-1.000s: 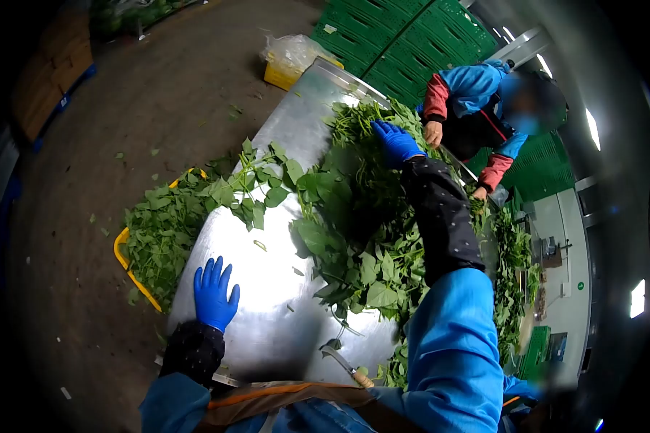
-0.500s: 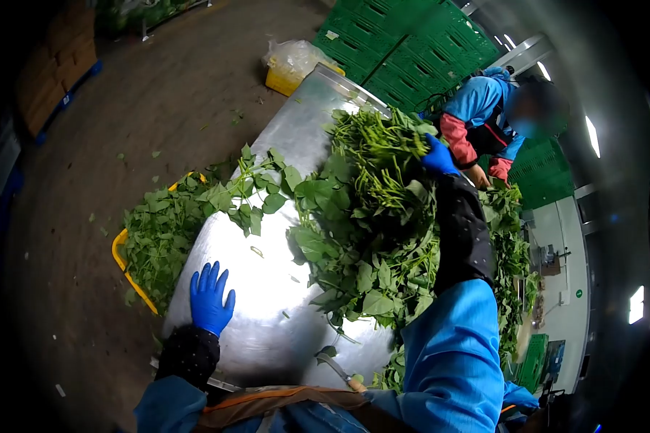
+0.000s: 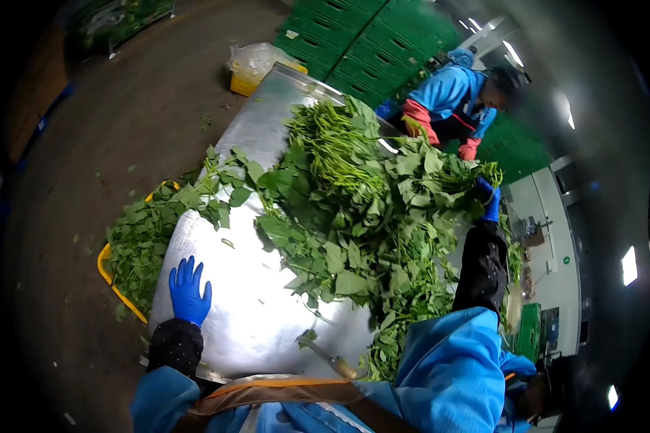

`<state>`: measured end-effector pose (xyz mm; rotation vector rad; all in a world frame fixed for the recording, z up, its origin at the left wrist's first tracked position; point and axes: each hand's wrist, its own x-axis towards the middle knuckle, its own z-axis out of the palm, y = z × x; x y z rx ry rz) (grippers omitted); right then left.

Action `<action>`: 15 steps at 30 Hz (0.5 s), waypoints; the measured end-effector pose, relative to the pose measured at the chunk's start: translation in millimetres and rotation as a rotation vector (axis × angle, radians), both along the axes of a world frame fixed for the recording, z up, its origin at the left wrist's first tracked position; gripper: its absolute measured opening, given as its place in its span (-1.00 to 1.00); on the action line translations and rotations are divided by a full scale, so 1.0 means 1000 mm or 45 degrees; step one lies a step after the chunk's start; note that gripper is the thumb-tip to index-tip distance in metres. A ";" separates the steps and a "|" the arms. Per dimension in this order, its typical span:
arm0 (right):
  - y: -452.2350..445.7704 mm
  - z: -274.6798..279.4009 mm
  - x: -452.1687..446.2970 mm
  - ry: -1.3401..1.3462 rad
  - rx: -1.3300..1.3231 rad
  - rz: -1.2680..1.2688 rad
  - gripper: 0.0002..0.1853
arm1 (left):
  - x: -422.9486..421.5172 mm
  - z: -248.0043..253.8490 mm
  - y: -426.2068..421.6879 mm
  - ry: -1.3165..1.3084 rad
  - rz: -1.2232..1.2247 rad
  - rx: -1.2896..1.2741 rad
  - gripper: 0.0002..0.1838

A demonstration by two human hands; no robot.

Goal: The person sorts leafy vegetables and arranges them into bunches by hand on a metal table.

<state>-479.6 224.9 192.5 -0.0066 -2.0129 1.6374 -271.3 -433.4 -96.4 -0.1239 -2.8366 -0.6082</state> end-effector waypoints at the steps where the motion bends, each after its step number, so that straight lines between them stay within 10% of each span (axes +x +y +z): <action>1: 0.038 -0.009 0.029 -0.078 -0.067 -0.025 -0.68 | 0.000 -0.002 0.000 0.016 -0.006 0.002 -0.52; 5: -0.040 0.008 0.162 0.236 0.565 0.210 -0.60 | 0.004 -0.003 0.001 0.063 -0.021 -0.022 -0.54; 9: -0.123 -0.018 0.246 0.316 -0.568 0.647 -0.46 | 0.007 -0.003 0.001 0.108 -0.053 -0.088 -0.55; 15: -0.199 -0.079 0.314 0.217 -0.640 0.696 -0.55 | 0.000 -0.015 -0.004 0.240 -0.126 0.015 -0.60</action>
